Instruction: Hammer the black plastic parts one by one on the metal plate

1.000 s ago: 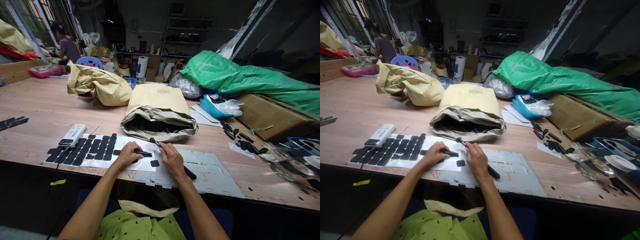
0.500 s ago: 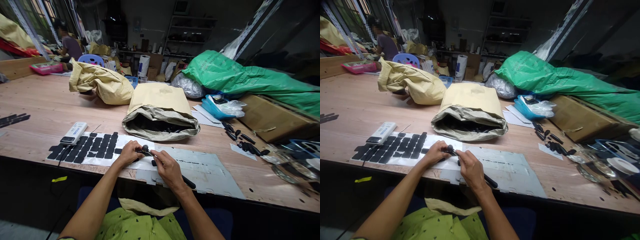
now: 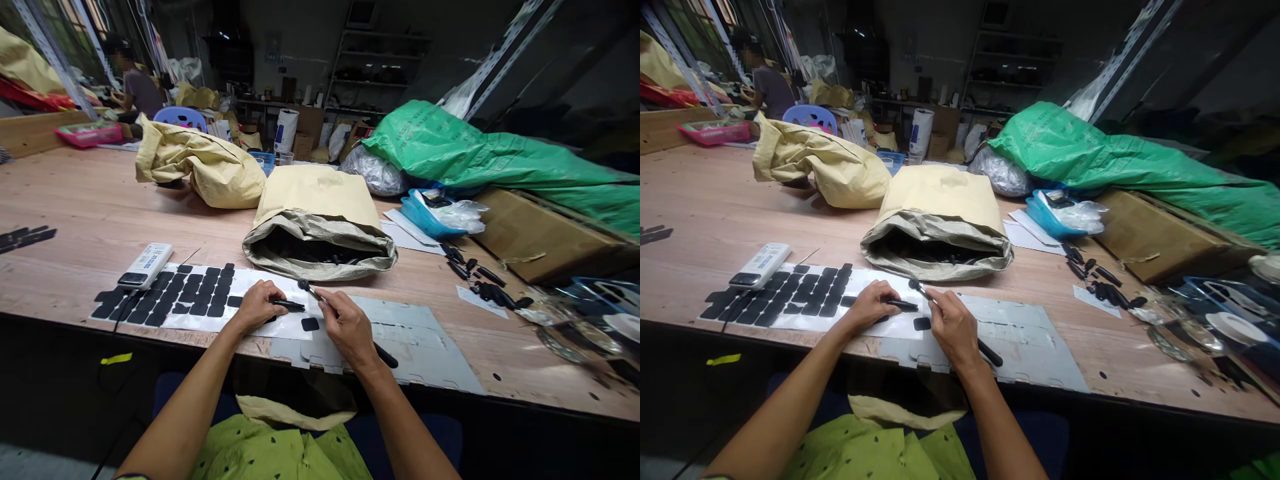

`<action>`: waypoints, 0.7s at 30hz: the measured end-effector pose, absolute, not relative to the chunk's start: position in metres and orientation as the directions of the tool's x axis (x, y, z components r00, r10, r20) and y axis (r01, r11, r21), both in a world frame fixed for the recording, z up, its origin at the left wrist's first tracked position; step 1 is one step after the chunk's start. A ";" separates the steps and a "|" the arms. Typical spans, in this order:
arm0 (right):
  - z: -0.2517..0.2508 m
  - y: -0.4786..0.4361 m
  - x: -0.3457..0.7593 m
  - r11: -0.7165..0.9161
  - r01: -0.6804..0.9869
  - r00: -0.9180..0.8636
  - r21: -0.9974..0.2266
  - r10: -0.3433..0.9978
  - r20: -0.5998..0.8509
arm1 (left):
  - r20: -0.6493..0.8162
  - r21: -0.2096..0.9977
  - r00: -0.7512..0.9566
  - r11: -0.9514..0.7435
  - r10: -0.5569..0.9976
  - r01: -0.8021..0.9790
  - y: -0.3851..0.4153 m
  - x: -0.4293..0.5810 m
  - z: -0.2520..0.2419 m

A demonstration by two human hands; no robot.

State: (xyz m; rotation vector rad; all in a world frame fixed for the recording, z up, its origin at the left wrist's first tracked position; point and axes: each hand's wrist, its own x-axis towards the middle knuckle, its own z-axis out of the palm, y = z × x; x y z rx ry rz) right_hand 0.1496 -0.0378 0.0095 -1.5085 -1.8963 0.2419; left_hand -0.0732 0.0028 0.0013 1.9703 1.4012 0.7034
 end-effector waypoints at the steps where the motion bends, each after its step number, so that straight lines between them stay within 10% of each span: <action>1: 0.009 -0.030 0.151 0.294 0.805 -0.068 -0.516 0.909 0.412 | 0.073 0.733 0.302 -0.257 0.950 0.630 0.003 -0.073 0.001; 9: -0.023 0.010 0.151 0.219 0.942 -0.076 -0.256 0.879 0.471 | 0.120 0.705 0.348 -0.327 0.930 0.629 0.000 -0.077 -0.003; 21: -0.024 0.004 0.148 0.219 0.951 -0.089 -0.220 0.871 0.483 | 0.177 0.641 0.498 -0.483 0.849 0.596 -0.032 -0.069 0.001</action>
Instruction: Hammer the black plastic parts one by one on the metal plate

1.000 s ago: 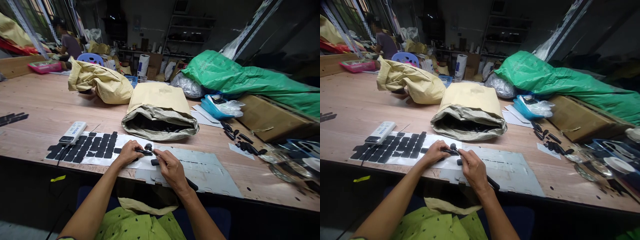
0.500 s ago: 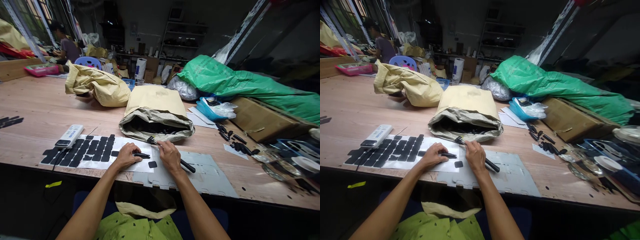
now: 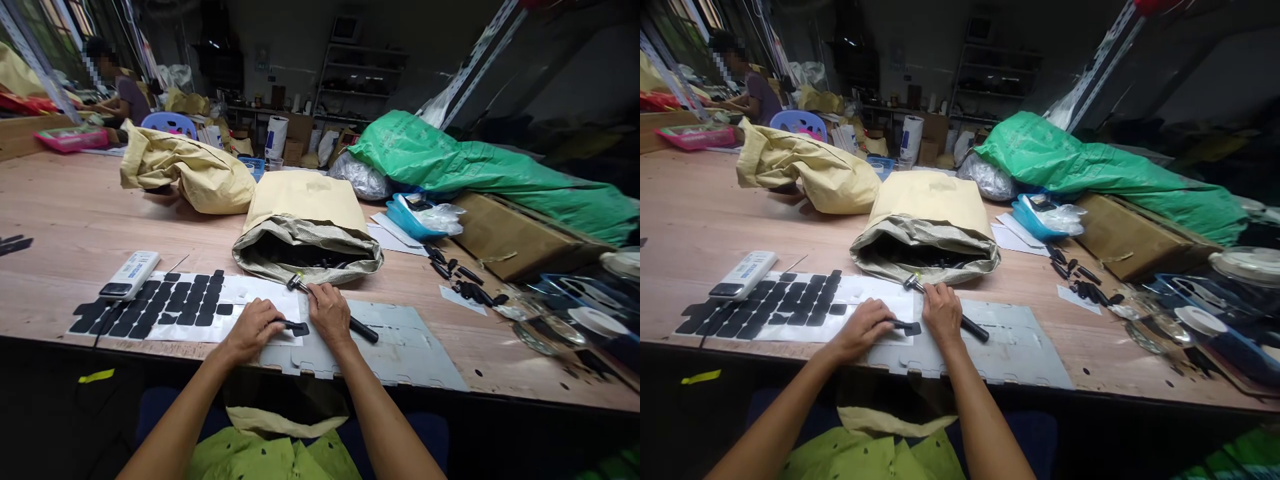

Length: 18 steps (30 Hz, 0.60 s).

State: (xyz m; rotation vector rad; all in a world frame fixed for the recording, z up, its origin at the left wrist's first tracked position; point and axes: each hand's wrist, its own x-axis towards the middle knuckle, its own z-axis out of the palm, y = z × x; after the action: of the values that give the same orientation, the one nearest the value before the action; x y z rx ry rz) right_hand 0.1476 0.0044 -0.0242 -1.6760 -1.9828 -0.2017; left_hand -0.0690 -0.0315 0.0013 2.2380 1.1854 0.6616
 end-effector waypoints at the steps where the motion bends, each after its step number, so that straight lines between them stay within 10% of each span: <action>1: -0.024 0.004 0.148 0.218 0.951 -0.090 -0.217 0.871 0.482 | 0.183 0.645 0.524 -0.504 0.832 0.575 -0.044 -0.066 0.001; 18: -0.027 0.005 0.147 0.216 0.952 -0.085 -0.219 0.870 0.486 | 0.200 0.357 0.683 -0.701 0.702 0.617 -0.108 -0.057 -0.028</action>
State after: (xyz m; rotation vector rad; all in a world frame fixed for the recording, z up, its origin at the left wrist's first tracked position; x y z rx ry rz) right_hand 0.1465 0.0050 -0.0265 -1.6778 -1.9780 -0.2074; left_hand -0.0568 -0.1083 -0.0281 2.6354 1.0544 0.4728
